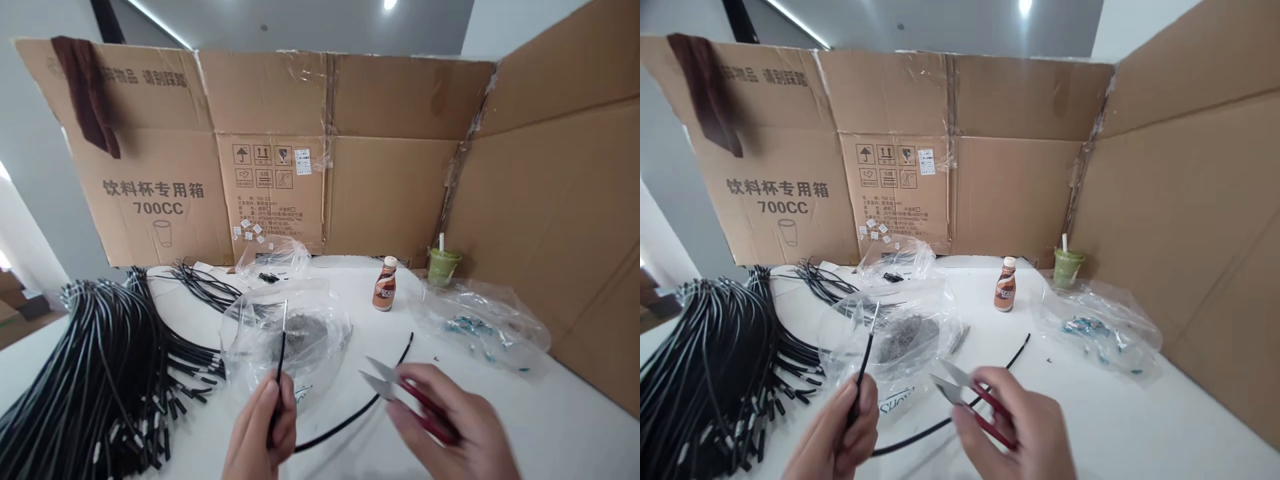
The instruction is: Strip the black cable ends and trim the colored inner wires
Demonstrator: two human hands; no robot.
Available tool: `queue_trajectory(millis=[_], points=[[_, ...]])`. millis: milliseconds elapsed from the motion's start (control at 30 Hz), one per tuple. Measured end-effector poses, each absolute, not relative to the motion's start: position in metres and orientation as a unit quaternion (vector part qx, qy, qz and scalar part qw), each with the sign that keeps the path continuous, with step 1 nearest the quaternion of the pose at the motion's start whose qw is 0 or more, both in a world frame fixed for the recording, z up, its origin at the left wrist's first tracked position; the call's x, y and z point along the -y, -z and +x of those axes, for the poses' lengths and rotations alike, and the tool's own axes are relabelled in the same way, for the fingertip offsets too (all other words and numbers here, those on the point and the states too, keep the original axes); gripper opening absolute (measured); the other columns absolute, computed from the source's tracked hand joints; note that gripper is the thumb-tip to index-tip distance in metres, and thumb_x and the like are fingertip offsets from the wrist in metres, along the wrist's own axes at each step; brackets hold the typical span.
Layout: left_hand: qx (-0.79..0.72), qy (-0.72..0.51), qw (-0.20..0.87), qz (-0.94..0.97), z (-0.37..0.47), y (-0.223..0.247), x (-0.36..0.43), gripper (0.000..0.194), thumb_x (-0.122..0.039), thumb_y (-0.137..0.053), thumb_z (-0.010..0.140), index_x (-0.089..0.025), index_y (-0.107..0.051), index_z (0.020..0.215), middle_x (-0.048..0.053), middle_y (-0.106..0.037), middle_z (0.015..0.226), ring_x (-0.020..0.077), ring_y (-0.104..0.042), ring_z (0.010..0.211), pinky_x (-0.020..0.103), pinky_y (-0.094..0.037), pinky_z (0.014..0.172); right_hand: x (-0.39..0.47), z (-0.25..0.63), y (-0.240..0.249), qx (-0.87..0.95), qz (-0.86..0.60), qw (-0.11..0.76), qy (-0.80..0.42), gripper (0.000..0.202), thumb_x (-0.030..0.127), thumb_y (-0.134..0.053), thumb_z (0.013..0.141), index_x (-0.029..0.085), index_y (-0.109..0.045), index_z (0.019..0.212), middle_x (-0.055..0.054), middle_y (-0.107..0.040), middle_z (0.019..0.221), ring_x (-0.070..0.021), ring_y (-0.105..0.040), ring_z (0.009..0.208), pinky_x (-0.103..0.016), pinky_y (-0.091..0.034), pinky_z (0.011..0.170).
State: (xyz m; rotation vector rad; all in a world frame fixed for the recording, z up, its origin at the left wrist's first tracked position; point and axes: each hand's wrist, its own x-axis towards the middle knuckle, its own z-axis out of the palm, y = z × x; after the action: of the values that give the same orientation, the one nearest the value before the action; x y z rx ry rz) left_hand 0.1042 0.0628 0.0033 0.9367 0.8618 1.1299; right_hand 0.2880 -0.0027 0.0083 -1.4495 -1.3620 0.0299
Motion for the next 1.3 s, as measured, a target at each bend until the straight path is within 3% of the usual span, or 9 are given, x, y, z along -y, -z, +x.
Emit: queue_trajectory(millis=[100, 200, 333, 433, 533, 700, 900, 1033, 1300], points=[[-0.368, -0.512, 0.673, 0.387, 0.113, -0.018, -0.071, 0.053, -0.065, -0.073, 0.063, -0.016, -0.055, 0.07, -0.011, -0.025, 0.053, 0.0028, -0.01, 0.047, 0.02, -0.01, 0.045, -0.032, 0.283, -0.045, 0.685, -0.558, 0.463, -0.073, 0.027, 0.047, -0.062, 0.082, 0.021, -0.065, 0.087, 0.002, -0.066, 0.061, -0.0121, -0.06, 0.05, -0.019, -0.046, 0.052], [-0.337, -0.528, 0.687, 0.368, 0.112, -0.028, -0.073, 0.049, -0.059, -0.076, 0.065, -0.016, -0.055, 0.073, -0.013, -0.019, 0.053, 0.0024, -0.007, 0.047, 0.018, -0.01, 0.043, -0.06, 0.276, -0.077, 0.704, -0.597, 0.369, -0.111, 0.025, 0.045, -0.063, 0.08, 0.02, -0.065, 0.081, -0.001, -0.07, 0.07, -0.0165, -0.066, 0.065, -0.023, -0.047, 0.059], [-0.293, -0.535, 0.719, 0.333, 0.104, -0.028, -0.069, 0.045, -0.053, -0.076, 0.067, -0.018, -0.049, 0.073, -0.013, -0.018, 0.054, 0.0025, -0.006, 0.046, 0.017, -0.012, 0.041, -0.078, 0.273, -0.102, 0.726, -0.633, 0.249, -0.101, 0.03, 0.048, -0.062, 0.079, 0.02, -0.061, 0.066, 0.0, -0.065, 0.063, -0.0157, -0.058, 0.058, -0.023, -0.033, 0.048], [-0.313, -0.531, 0.722, 0.316, 0.098, -0.016, -0.065, 0.051, -0.057, -0.08, 0.062, -0.018, -0.049, 0.075, -0.014, -0.019, 0.053, 0.0017, -0.007, 0.044, 0.017, -0.013, 0.04, -0.084, 0.279, -0.105, 0.744, -0.609, 0.23, -0.151, 0.032, 0.049, -0.06, 0.079, 0.02, -0.059, 0.066, 0.002, -0.058, 0.059, -0.012, -0.049, 0.051, -0.022, -0.025, 0.044], [-0.364, -0.517, 0.704, 0.324, 0.091, -0.001, -0.065, 0.059, -0.063, -0.082, 0.055, -0.018, -0.052, 0.08, -0.015, -0.023, 0.049, 0.0002, -0.007, 0.041, 0.016, -0.011, 0.039, -0.091, 0.282, -0.102, 0.753, -0.597, 0.201, -0.189, 0.032, 0.051, -0.064, 0.075, 0.02, -0.059, 0.068, 0.003, -0.056, 0.059, -0.0113, -0.046, 0.052, -0.023, -0.025, 0.045], [-0.435, -0.49, 0.663, 0.362, 0.087, 0.001, -0.075, 0.07, -0.074, -0.077, 0.048, -0.019, -0.052, 0.084, -0.015, -0.025, 0.045, 0.0004, -0.008, 0.039, 0.017, -0.009, 0.037, -0.104, 0.277, -0.099, 0.765, -0.562, 0.248, -0.191, 0.031, 0.052, -0.066, 0.075, 0.021, -0.062, 0.074, 0.002, -0.064, 0.069, -0.0133, -0.053, 0.063, -0.024, -0.031, 0.052], [-0.465, -0.475, 0.623, 0.411, 0.101, -0.009, -0.088, 0.058, -0.071, -0.069, 0.06, -0.02, -0.053, 0.083, -0.014, -0.027, 0.042, 0.002, -0.009, 0.038, 0.017, -0.011, 0.036, -0.12, 0.267, -0.087, 0.768, -0.556, 0.267, -0.175, 0.028, 0.048, -0.068, 0.075, 0.021, -0.063, 0.073, 0.003, -0.064, 0.066, -0.0123, -0.05, 0.059, -0.025, -0.031, 0.054], [-0.483, -0.479, 0.567, 0.465, 0.105, -0.014, -0.095, 0.049, -0.067, -0.061, 0.072, -0.02, -0.055, 0.081, -0.01, -0.038, 0.038, 0.0037, -0.022, 0.033, 0.017, -0.017, 0.036, -0.122, 0.275, -0.089, 0.754, -0.57, 0.277, -0.173, 0.026, 0.047, -0.067, 0.076, 0.021, -0.064, 0.074, 0.001, -0.066, 0.07, -0.014, -0.053, 0.063, -0.025, -0.031, 0.055], [-0.524, -0.502, 0.478, 0.495, 0.113, -0.025, -0.099, 0.055, -0.073, -0.059, 0.067, -0.019, -0.057, 0.076, -0.009, -0.038, 0.031, 0.007, -0.023, 0.03, 0.021, -0.017, 0.036, -0.119, 0.299, -0.103, 0.724, -0.579, 0.29, -0.238, 0.025, 0.046, -0.066, 0.077, 0.021, -0.065, 0.076, 0.002, -0.066, 0.068, -0.0151, -0.056, 0.064, -0.025, -0.033, 0.056]])
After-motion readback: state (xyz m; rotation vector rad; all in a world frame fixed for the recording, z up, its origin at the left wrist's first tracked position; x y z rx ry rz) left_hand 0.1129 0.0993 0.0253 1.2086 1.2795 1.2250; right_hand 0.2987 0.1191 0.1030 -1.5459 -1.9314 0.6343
